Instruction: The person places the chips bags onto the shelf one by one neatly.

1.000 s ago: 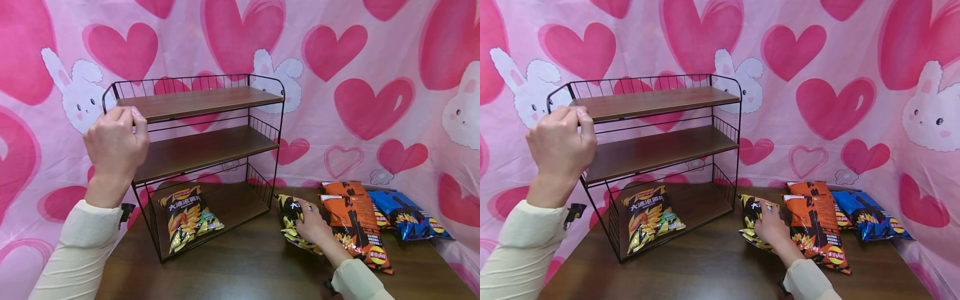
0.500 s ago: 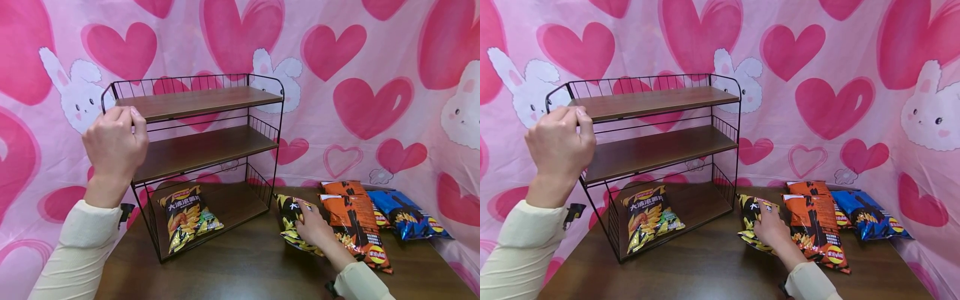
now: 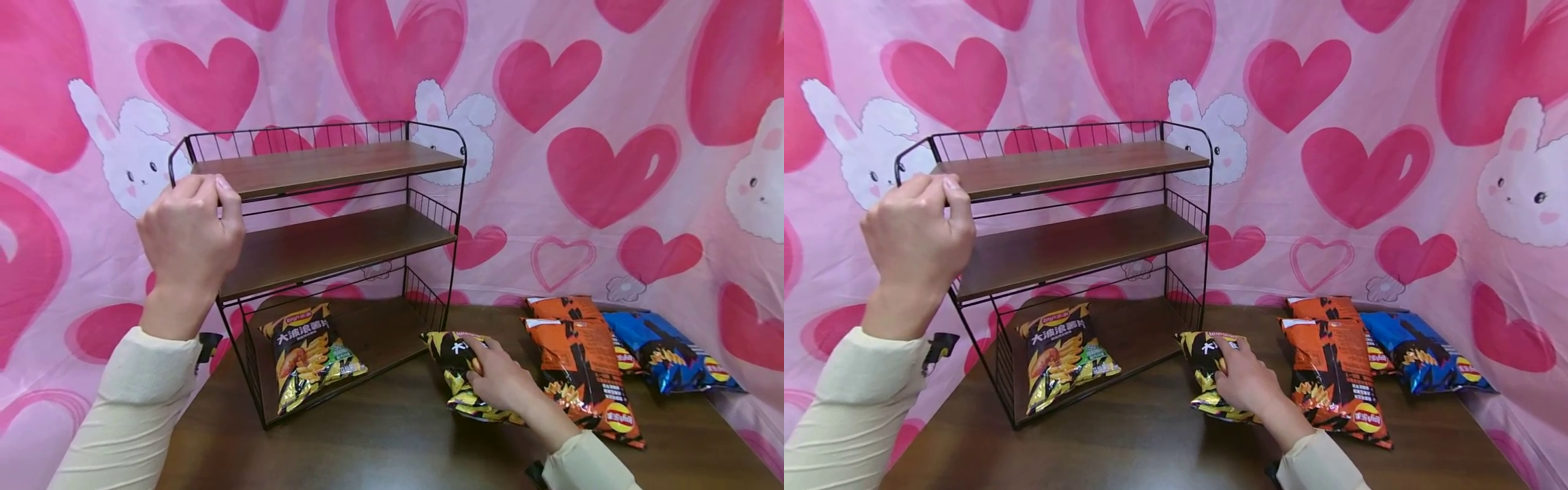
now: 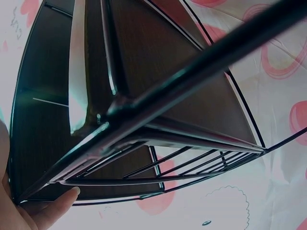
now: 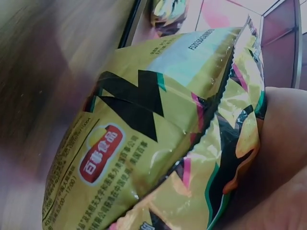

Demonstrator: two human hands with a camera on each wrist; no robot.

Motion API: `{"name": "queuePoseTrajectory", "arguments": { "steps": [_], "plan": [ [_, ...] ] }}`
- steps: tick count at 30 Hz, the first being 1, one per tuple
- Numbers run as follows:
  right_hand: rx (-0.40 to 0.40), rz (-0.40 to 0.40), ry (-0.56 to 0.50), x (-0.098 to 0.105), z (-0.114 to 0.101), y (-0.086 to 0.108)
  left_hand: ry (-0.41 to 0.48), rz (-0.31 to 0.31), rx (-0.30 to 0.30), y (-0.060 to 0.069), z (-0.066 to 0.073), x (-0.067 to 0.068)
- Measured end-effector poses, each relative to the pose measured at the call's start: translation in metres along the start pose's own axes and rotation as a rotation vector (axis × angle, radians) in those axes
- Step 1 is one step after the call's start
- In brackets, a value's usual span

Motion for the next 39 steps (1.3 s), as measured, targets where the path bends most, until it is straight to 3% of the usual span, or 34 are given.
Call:
{"name": "queuePoseTrajectory", "arguments": {
  "steps": [16,29,39],
  "plan": [
    [0.144,-0.005,-0.022,-0.004,-0.047,-0.005,0.002,-0.006,0.011,0.000,0.001,0.001],
    [0.145,-0.024,-0.009,-0.013,-0.067,-0.012,-0.006,-0.010,0.010,0.001,0.002,0.000],
    [0.169,0.035,0.052,-0.013,-0.073,-0.025,-0.007,-0.001,0.009,0.001,0.001,0.001]
  ]
}}
Point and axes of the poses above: each hand's wrist, its own y-axis away from the middle knuckle, its own x-axis out of the back of the hand, z = x × y, the point moved 5 cm from there along -y, towards the middle knuckle, and after that the axes turned 6 degrees about -x, right-handed, at the moved point
